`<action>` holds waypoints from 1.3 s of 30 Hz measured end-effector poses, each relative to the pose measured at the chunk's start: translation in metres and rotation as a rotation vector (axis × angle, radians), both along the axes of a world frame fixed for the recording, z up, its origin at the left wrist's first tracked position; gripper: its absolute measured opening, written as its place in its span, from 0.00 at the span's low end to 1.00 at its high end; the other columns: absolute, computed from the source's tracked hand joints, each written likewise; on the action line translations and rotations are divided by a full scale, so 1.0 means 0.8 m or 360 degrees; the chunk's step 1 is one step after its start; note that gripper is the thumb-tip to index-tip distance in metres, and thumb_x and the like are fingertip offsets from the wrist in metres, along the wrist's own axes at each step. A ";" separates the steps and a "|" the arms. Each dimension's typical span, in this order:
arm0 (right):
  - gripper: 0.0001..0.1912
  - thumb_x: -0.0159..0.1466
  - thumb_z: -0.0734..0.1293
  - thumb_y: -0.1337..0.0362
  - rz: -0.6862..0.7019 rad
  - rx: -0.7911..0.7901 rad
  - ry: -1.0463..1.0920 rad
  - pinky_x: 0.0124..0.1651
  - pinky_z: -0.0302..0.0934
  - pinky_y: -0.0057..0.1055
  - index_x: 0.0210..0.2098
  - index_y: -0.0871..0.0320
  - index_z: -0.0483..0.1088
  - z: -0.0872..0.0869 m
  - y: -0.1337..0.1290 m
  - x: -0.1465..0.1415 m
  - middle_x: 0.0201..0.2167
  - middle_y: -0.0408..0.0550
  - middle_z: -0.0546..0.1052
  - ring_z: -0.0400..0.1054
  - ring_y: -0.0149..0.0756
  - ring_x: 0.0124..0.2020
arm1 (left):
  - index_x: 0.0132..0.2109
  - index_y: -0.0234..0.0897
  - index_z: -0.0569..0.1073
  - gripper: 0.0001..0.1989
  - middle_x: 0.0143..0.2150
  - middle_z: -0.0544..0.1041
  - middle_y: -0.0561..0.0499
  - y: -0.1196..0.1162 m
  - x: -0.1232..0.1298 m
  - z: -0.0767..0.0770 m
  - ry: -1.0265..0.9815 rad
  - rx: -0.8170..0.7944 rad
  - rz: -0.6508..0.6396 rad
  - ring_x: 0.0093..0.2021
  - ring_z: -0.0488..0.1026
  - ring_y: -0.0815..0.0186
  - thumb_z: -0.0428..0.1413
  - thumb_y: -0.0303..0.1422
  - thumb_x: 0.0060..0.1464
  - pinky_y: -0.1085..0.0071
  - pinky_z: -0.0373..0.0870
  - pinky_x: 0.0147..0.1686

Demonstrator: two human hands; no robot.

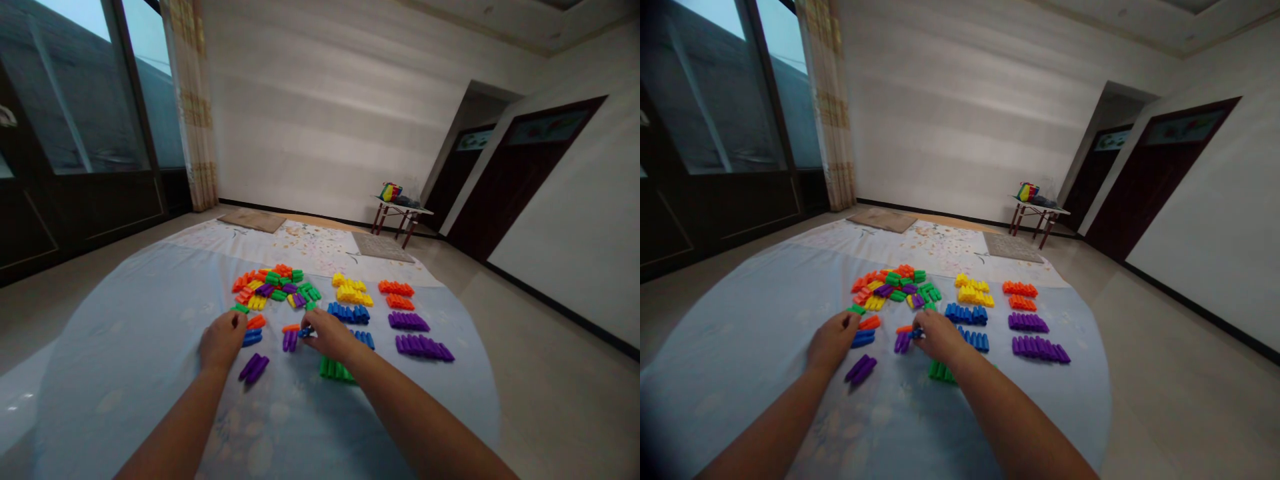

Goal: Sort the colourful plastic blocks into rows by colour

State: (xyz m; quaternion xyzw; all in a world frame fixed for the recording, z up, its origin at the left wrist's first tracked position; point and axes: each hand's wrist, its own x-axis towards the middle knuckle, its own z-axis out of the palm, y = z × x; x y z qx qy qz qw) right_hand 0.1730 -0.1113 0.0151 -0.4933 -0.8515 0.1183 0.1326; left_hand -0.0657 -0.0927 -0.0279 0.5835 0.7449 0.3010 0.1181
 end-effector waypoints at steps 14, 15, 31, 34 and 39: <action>0.23 0.55 0.66 0.72 0.0629 -0.0256 0.0067 0.53 0.56 0.30 0.51 0.56 0.68 0.019 -0.063 0.000 0.50 0.51 0.70 0.64 0.37 0.51 | 0.29 0.40 0.70 0.17 0.29 0.74 0.49 0.002 0.001 -0.003 0.0046 -0.0002 0.0010 0.29 0.67 0.64 0.42 0.41 0.55 0.71 0.53 0.27; 0.23 0.55 0.65 0.73 0.0725 -0.0237 0.0050 0.55 0.54 0.30 0.51 0.57 0.68 0.018 -0.062 -0.001 0.51 0.51 0.70 0.63 0.37 0.53 | 0.29 0.40 0.70 0.17 0.29 0.73 0.49 0.002 0.001 -0.003 0.0043 -0.0003 0.0010 0.29 0.66 0.64 0.42 0.42 0.55 0.70 0.53 0.27; 0.22 0.58 0.66 0.64 0.0544 0.0052 -0.0215 0.50 0.57 0.35 0.52 0.56 0.66 -0.006 -0.057 -0.018 0.50 0.52 0.72 0.65 0.42 0.50 | 0.29 0.38 0.70 0.17 0.27 0.73 0.47 0.006 -0.003 -0.003 0.0053 -0.0020 -0.0014 0.28 0.66 0.64 0.43 0.43 0.54 0.70 0.53 0.26; 0.20 0.57 0.64 0.70 0.0575 -0.0016 -0.0257 0.48 0.58 0.35 0.50 0.56 0.68 -0.006 -0.055 -0.019 0.48 0.51 0.73 0.66 0.40 0.47 | 0.30 0.38 0.72 0.17 0.28 0.74 0.47 0.006 -0.003 -0.002 0.0064 -0.0016 -0.0021 0.29 0.67 0.63 0.43 0.43 0.53 0.71 0.54 0.25; 0.25 0.55 0.68 0.68 0.0236 0.0027 0.0144 0.50 0.58 0.34 0.53 0.57 0.66 0.013 -0.051 0.018 0.47 0.52 0.72 0.66 0.39 0.48 | 0.31 0.39 0.73 0.18 0.29 0.75 0.48 0.006 -0.004 -0.003 0.0074 -0.0026 -0.0016 0.28 0.67 0.63 0.43 0.44 0.53 0.71 0.55 0.25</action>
